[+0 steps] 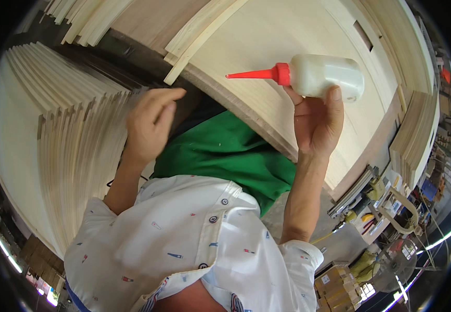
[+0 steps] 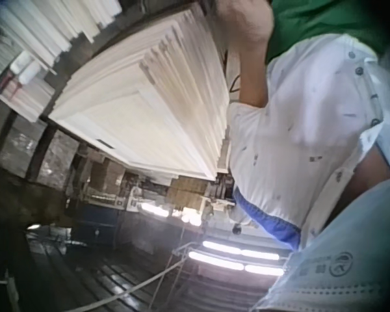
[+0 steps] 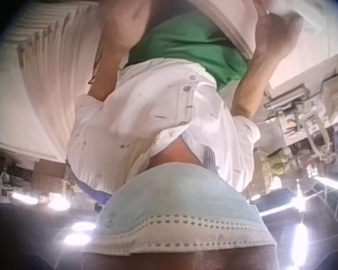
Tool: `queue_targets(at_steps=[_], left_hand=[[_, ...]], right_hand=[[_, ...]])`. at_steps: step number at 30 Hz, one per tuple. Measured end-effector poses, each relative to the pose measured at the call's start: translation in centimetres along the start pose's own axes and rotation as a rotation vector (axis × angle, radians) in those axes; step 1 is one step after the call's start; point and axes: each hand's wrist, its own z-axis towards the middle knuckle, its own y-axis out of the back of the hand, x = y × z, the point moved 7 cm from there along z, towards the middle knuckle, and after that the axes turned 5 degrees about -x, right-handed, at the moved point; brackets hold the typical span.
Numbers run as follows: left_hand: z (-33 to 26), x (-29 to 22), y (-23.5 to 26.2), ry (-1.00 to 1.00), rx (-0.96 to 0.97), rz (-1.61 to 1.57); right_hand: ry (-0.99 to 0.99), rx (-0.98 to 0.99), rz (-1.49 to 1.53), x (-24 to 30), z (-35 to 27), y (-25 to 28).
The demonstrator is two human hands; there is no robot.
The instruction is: Assembling wooden panels using a pneumatic nail gun and wood glue.
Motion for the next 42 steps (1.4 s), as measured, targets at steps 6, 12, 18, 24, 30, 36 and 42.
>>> queue_targets(at_steps=[6, 12, 18, 24, 30, 36, 42], left_hand=[[0.9, -6.6, -6.9, -0.499, 0.096, -0.16], [3.1, -7.3, -13.1, -0.67, 0.164, -0.148], [4.0, -6.9, -14.5, -0.658, 0.199, -0.092], [4.3, -6.7, -14.5, -0.606, 0.22, -0.139], [4.3, -6.7, -14.3, -0.609, 0.177, -0.169], [4.4, -6.8, -14.3, -0.607, 0.205, -0.164], [4.3, -6.8, -14.4, -0.602, 0.189, -0.172]], right_hand=[[0.105, 0.143, -0.293, 0.5, 2.3, -4.6], [0.032, 0.181, -0.347, -1.3, 3.9, -6.5], [-0.042, 0.198, -0.268, -2.3, 4.3, -6.1], [-0.078, 0.193, -0.244, -2.8, 4.6, -5.7], [-0.097, 0.203, -0.292, -3.1, 4.6, -6.0], [-0.085, 0.202, -0.283, -2.8, 4.4, -6.1], [-0.081, 0.194, -0.283, -2.7, 4.2, -6.0]])
